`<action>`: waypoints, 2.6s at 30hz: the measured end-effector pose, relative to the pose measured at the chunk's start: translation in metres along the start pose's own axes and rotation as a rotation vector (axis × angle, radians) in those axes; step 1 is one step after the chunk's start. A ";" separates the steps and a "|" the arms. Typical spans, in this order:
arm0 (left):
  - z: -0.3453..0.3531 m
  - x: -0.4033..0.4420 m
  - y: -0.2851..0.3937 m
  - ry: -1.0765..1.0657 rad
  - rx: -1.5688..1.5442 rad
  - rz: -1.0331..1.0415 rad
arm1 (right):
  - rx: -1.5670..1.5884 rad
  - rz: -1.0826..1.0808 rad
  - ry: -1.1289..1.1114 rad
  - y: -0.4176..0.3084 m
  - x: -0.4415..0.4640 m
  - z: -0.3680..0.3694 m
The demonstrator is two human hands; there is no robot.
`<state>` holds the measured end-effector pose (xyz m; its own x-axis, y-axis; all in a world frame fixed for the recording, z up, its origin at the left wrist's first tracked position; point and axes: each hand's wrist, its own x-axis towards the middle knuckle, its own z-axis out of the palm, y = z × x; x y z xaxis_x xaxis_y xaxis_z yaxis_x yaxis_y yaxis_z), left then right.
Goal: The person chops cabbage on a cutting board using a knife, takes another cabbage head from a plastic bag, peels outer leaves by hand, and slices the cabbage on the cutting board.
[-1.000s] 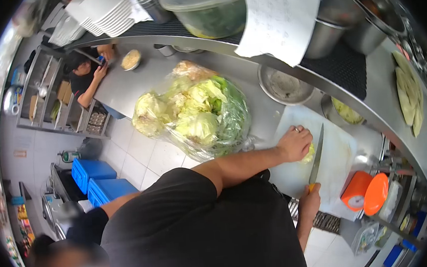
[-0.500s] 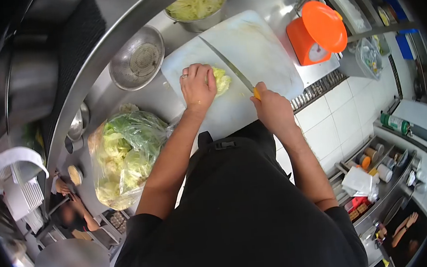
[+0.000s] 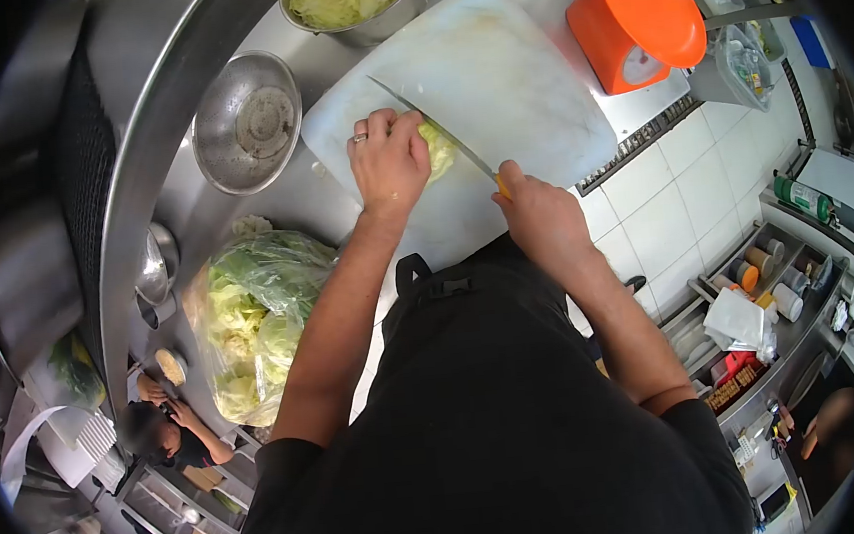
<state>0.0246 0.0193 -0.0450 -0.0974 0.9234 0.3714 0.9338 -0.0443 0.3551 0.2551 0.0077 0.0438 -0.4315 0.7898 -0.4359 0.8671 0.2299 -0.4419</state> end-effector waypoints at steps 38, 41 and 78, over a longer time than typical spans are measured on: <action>0.005 -0.004 -0.007 0.077 -0.055 0.054 | 0.064 -0.064 0.053 -0.007 0.002 0.020; 0.005 -0.005 -0.004 0.070 -0.072 0.039 | 0.052 -0.084 0.069 -0.004 0.040 0.045; 0.002 -0.019 0.018 0.151 -0.240 -0.077 | 0.015 -0.038 0.064 0.021 0.002 -0.010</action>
<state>0.0438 0.0018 -0.0468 -0.2317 0.8612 0.4523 0.8155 -0.0815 0.5730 0.2749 0.0194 0.0415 -0.4467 0.8156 -0.3677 0.8465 0.2522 -0.4689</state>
